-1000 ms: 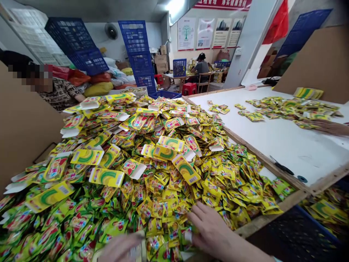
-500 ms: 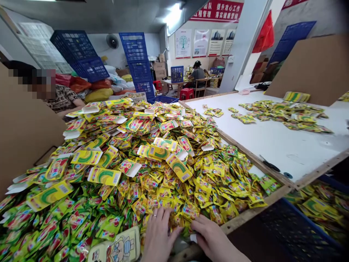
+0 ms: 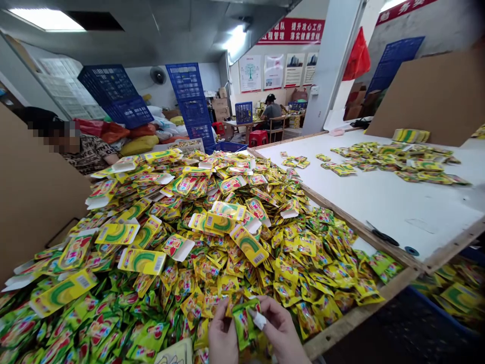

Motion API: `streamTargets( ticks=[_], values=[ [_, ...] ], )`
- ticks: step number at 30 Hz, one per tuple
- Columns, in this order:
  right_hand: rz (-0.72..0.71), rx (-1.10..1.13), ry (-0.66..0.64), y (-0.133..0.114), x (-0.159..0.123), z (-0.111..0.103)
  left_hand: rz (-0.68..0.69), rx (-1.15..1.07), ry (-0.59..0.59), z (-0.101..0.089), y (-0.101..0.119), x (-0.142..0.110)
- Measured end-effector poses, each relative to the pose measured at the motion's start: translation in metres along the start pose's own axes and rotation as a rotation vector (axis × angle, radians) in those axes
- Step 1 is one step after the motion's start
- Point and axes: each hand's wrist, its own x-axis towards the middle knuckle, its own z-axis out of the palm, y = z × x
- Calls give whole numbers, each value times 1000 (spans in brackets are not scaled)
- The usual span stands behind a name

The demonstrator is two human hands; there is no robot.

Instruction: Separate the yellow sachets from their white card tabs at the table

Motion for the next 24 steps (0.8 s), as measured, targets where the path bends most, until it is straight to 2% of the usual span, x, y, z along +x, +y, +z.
streamTargets(
  ticks=[4,6,10,13,15,17,19,20,22,24],
  values=[
    [-110,72,115,9,8,9,-15,-230,249,15,-9,-1],
    [-160,45,146,8,9,9,-11,-236,304,22,-6,-4],
    [-259,-153,175,7,10,7,20,-163,273,33,-1,0],
    [-198,-136,166,9,14,6,34,-148,286,37,-10,7],
    [-109,9,98,9,18,4,80,-107,269,39,-16,9],
    [-70,87,-51,2,22,-1,180,-2,192,39,-17,8],
    [-82,8,-202,-9,26,-12,298,139,83,40,-5,5],
    [-109,-84,-234,-16,28,-21,343,207,29,40,6,5],
    [-238,-349,-205,-29,29,-40,388,376,-49,44,38,9],
    [-484,-726,-153,-35,30,-61,365,655,-84,52,75,21]
  ],
)
